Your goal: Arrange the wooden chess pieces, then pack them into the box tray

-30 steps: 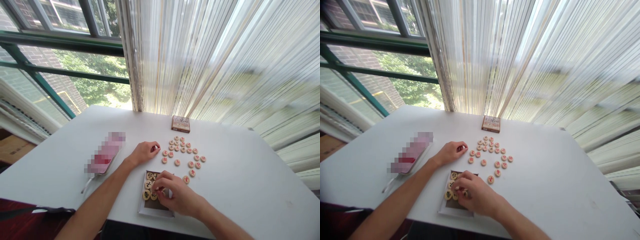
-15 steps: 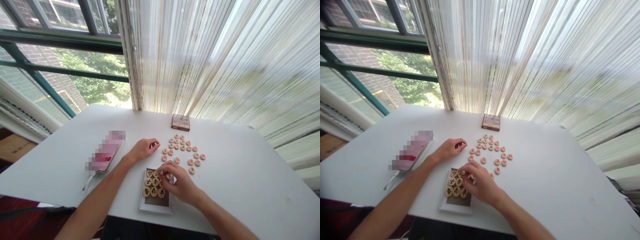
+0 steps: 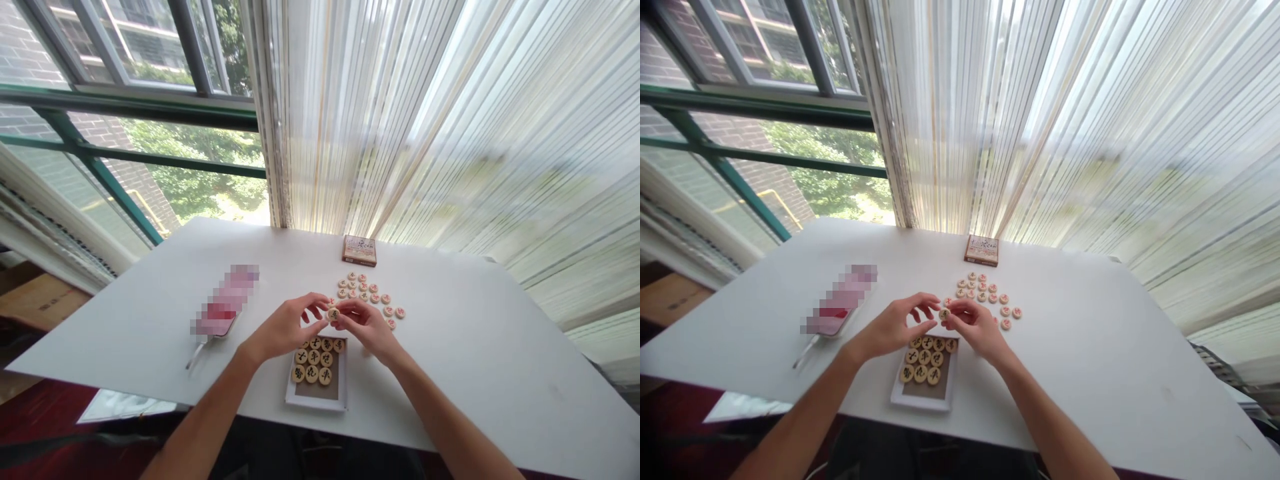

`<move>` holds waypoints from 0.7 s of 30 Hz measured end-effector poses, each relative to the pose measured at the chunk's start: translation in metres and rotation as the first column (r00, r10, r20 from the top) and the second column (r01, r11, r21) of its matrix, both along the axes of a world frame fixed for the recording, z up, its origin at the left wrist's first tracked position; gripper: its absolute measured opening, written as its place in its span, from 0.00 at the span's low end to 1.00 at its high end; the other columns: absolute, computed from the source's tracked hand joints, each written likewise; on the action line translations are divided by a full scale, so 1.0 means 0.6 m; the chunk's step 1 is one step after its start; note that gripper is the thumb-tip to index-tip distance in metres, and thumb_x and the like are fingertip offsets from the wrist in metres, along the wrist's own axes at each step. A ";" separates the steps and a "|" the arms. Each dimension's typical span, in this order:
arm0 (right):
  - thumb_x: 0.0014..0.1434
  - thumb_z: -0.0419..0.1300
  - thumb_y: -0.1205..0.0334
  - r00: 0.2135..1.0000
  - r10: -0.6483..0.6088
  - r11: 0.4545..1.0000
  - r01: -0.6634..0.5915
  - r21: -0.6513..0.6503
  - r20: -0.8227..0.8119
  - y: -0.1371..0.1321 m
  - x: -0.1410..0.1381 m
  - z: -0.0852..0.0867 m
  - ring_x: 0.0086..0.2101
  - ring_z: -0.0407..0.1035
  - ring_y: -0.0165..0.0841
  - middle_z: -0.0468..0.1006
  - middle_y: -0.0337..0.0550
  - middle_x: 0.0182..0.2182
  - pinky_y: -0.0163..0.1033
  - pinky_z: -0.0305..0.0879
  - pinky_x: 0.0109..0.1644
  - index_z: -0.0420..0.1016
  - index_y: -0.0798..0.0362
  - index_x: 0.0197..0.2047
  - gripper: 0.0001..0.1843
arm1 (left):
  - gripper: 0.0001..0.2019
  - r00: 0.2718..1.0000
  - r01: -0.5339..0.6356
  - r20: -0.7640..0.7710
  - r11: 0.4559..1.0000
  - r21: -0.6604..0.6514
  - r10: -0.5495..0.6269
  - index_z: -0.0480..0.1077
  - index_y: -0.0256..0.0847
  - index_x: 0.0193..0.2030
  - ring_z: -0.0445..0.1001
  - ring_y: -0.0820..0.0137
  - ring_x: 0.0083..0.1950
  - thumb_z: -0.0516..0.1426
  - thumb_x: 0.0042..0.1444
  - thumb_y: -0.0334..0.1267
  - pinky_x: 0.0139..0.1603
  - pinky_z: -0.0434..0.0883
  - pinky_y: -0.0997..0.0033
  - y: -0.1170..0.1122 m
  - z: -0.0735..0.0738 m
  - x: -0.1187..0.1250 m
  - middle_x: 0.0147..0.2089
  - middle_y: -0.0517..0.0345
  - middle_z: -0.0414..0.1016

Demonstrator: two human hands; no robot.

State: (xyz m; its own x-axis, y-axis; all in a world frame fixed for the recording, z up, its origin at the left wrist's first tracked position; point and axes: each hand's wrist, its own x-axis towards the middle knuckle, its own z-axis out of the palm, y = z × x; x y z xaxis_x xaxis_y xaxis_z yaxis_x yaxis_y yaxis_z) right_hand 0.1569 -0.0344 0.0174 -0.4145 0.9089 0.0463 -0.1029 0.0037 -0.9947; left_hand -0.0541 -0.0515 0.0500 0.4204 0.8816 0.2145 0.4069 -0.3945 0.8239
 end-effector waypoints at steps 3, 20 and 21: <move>0.54 0.68 0.54 1.000 0.004 1.000 -0.004 -0.018 -0.012 -0.005 -0.008 0.015 0.33 0.76 0.33 0.79 0.43 0.34 0.40 0.72 0.40 0.75 0.54 0.40 0.15 | 0.14 1.000 -0.022 0.014 0.999 0.027 0.022 0.69 0.45 0.52 0.76 0.71 0.38 0.59 0.59 0.36 0.39 0.73 0.72 -0.017 -0.004 0.002 0.46 0.59 0.78; 0.65 0.57 0.57 0.937 -0.246 0.951 0.184 0.248 0.248 -0.137 -0.005 0.003 0.39 0.73 0.35 0.77 0.44 0.38 0.39 0.70 0.42 0.74 0.50 0.43 0.08 | 0.10 0.989 -0.128 0.068 0.991 -0.031 0.130 0.71 0.43 0.46 0.73 0.72 0.35 0.61 0.57 0.39 0.41 0.72 0.72 -0.104 -0.035 -0.034 0.39 0.60 0.75; 0.65 0.57 0.59 0.913 -0.272 0.931 0.170 0.322 0.303 -0.147 0.000 -0.001 0.40 0.72 0.35 0.77 0.44 0.39 0.40 0.70 0.43 0.74 0.50 0.43 0.07 | 0.10 0.988 -0.140 0.065 0.989 -0.038 0.142 0.71 0.43 0.46 0.73 0.72 0.36 0.61 0.57 0.40 0.41 0.72 0.72 -0.107 -0.044 -0.037 0.39 0.60 0.75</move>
State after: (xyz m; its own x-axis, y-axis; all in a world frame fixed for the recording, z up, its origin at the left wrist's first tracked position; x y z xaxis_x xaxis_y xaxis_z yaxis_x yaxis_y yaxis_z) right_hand 0.1568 -0.1227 0.0166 -0.2409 0.9478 0.2090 0.2743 0.2730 -0.9221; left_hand -0.0764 -0.1159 0.0234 0.2768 0.9382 0.2076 0.4000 -0.3089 0.8629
